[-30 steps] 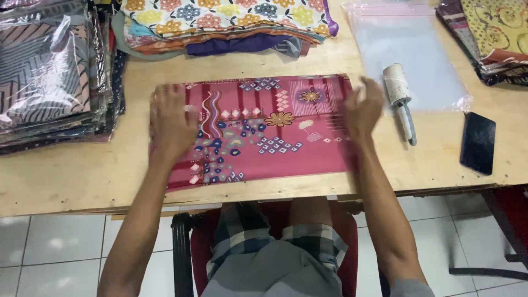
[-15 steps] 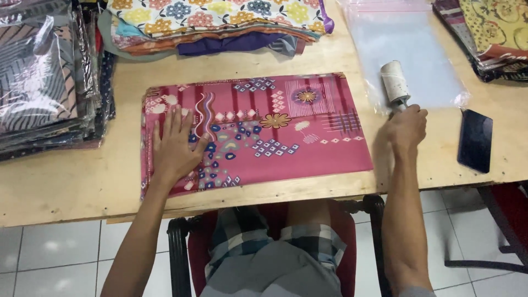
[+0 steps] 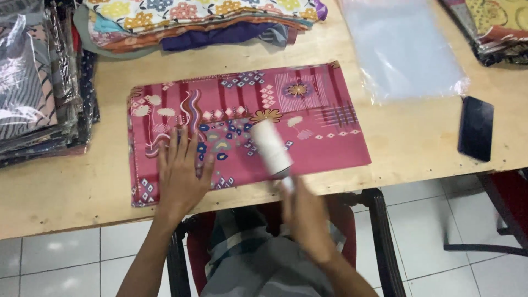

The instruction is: The person unfolds a piece of patterned pink fabric on a wooden table and uses a lint roller to clean both sides of it.

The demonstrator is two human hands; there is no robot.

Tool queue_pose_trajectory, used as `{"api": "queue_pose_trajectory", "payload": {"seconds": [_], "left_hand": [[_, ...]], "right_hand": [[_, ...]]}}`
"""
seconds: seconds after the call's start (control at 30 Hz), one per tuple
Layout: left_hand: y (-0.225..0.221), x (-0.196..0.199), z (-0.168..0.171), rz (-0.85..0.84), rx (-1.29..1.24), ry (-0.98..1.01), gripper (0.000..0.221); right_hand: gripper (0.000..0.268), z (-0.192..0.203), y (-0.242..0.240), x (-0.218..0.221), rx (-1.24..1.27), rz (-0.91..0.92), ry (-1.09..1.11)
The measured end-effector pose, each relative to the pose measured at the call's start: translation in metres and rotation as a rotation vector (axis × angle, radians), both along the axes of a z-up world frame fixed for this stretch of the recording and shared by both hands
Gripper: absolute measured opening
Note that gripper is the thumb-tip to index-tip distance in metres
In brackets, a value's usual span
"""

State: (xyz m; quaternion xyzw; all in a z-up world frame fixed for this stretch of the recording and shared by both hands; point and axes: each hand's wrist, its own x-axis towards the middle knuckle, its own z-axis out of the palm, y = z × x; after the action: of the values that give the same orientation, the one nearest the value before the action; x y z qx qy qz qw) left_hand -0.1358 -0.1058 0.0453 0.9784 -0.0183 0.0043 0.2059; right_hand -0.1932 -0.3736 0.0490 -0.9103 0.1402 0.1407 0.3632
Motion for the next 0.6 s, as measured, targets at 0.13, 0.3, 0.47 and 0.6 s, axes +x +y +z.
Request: {"api": "queue_pose_trajectory", "payload": {"seconds": [0.13, 0.3, 0.47, 0.6], "left_hand": [[0.007, 0.001, 0.000, 0.012, 0.011, -0.011, 0.070], [0.012, 0.002, -0.009, -0.038, 0.136, 0.035, 0.076], [0.014, 0.004, -0.014, -0.025, 0.156, 0.085, 0.090], [0.013, 0.003, -0.012, -0.030, 0.144, 0.036, 0.088]], "right_hand": [[0.021, -0.010, 0.041, -0.025, 0.006, 0.255, -0.077], [0.031, -0.036, 0.055, -0.024, -0.284, 0.286, -0.010], [0.036, -0.043, 0.027, -0.018, -0.518, 0.222, -0.087], [0.042, -0.026, 0.005, 0.000, -0.488, 0.158, 0.126]]}}
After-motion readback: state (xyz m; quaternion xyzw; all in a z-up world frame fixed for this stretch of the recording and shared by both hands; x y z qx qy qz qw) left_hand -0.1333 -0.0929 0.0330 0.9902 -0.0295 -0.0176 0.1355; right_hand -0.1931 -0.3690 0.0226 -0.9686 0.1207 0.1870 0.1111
